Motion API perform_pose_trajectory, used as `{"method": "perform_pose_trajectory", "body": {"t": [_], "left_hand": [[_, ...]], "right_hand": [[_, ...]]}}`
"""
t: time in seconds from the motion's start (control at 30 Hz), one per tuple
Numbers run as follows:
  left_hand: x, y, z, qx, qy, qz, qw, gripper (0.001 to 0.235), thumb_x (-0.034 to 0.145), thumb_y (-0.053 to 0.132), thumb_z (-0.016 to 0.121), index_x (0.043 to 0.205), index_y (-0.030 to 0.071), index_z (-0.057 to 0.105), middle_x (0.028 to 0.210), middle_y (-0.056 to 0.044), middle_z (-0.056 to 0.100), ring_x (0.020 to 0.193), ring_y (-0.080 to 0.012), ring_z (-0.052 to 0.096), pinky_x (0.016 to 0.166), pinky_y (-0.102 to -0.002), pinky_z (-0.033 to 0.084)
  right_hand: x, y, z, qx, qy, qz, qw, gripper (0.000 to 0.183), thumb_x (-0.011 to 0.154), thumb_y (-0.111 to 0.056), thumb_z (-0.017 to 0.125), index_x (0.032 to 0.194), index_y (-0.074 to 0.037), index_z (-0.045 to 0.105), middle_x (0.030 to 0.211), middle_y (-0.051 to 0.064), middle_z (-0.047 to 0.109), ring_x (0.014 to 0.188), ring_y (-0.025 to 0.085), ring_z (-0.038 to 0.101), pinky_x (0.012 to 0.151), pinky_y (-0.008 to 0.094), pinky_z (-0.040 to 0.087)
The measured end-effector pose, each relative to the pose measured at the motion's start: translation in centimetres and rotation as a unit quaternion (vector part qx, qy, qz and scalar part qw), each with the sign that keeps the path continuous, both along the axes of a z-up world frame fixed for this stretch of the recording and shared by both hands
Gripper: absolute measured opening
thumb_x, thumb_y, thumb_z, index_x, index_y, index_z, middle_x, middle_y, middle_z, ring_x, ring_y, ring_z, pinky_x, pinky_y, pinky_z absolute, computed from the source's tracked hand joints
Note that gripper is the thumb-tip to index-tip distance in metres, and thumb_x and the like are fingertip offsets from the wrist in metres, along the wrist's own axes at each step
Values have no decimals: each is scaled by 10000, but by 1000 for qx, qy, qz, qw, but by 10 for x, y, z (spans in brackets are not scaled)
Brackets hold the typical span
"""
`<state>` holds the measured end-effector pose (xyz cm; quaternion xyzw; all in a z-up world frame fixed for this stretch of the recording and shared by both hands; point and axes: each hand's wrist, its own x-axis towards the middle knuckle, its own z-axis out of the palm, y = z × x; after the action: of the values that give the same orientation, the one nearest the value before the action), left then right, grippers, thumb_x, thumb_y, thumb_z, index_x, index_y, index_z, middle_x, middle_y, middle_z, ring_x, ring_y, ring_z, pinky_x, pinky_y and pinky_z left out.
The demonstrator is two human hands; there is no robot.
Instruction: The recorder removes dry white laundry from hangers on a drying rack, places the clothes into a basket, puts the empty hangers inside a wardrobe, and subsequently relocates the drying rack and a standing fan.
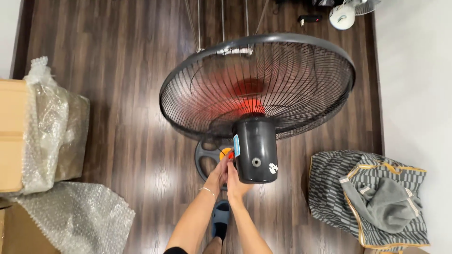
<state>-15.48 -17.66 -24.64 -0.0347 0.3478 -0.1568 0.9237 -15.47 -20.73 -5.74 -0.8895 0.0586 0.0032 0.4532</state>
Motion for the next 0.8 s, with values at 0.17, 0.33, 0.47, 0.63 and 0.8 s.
{"method": "perform_pose_trajectory", "body": {"t": [0.17,0.33,0.47,0.63,0.8], "left_hand": [[1,3,-19,-10,12,14,1000,550,1018,512,500,1192,33,704,1092,-147,763,944,-269,746,870,-432,618],[-13,0,-2,6,-8,-16,1000,591,1013,530,490,1245,24,686,1155,-162,750,990,-284,737,910,-445,604],[-23,-8,-11,13,-24,-21,999,633,996,563,465,1255,27,679,1171,-162,740,1010,-283,728,927,-450,586],[-27,-18,1,48,-10,2,999,596,1031,537,464,1296,44,667,1231,-150,729,1089,-293,705,1001,-463,551],[-45,-28,50,37,8,38,999,751,967,680,373,1380,96,606,1354,-128,665,1194,-304,650,1047,-470,500]], "right_hand": [[-15,-10,-20,201,41,-19,979,330,795,-168,830,1058,2,728,1067,58,768,991,158,718,900,318,558],[-31,-17,-29,185,19,-25,982,375,788,-198,850,1079,2,724,1066,46,753,961,158,708,840,319,567],[-38,-20,-14,203,55,-4,978,404,847,-265,838,1131,9,751,1088,91,768,970,183,710,839,329,575],[-37,-35,-9,146,85,4,986,542,793,-334,866,1191,-9,695,1198,88,736,1076,182,698,933,333,543],[-41,-59,-14,80,122,104,984,581,817,-382,817,1269,-46,676,1287,102,700,1165,177,654,974,335,492]]}}
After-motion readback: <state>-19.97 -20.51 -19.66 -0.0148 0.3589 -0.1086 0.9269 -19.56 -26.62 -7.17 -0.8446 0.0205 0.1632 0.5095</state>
